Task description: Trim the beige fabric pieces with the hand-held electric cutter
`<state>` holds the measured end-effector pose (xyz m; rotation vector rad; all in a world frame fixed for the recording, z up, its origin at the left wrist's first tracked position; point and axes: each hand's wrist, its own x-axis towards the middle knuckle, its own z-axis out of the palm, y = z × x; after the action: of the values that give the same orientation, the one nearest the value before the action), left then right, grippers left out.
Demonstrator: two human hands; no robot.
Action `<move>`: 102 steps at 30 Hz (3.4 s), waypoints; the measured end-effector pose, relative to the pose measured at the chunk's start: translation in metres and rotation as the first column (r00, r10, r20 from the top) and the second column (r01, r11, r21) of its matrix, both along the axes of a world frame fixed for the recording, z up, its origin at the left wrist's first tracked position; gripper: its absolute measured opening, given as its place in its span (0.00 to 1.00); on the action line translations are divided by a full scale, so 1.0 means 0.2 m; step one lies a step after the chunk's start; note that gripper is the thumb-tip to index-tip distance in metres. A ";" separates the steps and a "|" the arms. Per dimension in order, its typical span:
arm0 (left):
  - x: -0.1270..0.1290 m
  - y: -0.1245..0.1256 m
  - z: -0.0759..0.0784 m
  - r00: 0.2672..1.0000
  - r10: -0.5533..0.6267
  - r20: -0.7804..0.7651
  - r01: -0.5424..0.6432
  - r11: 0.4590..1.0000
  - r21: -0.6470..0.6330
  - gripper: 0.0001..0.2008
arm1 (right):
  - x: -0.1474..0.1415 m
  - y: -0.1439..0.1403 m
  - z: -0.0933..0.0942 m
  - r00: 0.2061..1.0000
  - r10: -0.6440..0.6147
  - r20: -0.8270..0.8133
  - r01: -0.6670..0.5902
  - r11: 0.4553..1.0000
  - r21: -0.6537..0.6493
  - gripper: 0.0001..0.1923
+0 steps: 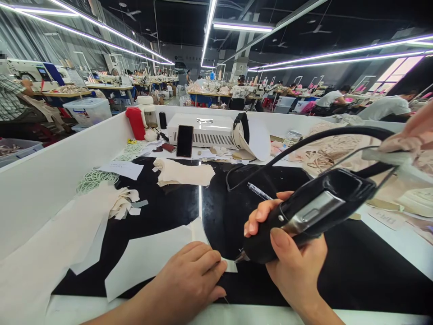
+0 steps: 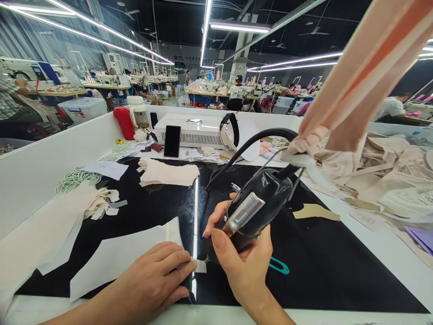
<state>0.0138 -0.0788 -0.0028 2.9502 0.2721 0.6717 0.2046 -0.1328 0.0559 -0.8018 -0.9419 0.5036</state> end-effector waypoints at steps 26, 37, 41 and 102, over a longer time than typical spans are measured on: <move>-0.01 0.03 0.00 1.000 -0.020 0.006 0.020 0.999 -0.037 0.15 | 0.03 -0.03 -0.01 0.999 0.012 0.050 -0.011 1.000 -0.021 0.17; -0.02 0.06 -0.02 0.998 -0.038 0.048 0.041 0.997 -0.058 0.12 | 0.07 -0.05 0.00 0.997 -0.061 0.057 0.062 0.998 -0.013 0.17; -0.02 0.06 -0.02 0.997 -0.049 0.057 0.053 0.997 -0.062 0.12 | 0.07 -0.06 -0.01 0.997 -0.057 0.059 0.058 0.998 -0.017 0.18; -0.02 -0.01 0.00 0.998 -0.042 -0.036 0.040 0.998 -0.055 0.13 | -0.04 -0.01 0.04 0.996 -0.084 0.029 0.085 0.995 -0.047 0.15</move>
<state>0.0103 -0.0814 -0.0019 2.9107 0.2285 0.5959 0.1965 -0.1338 0.0633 -0.8900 -0.9197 0.4445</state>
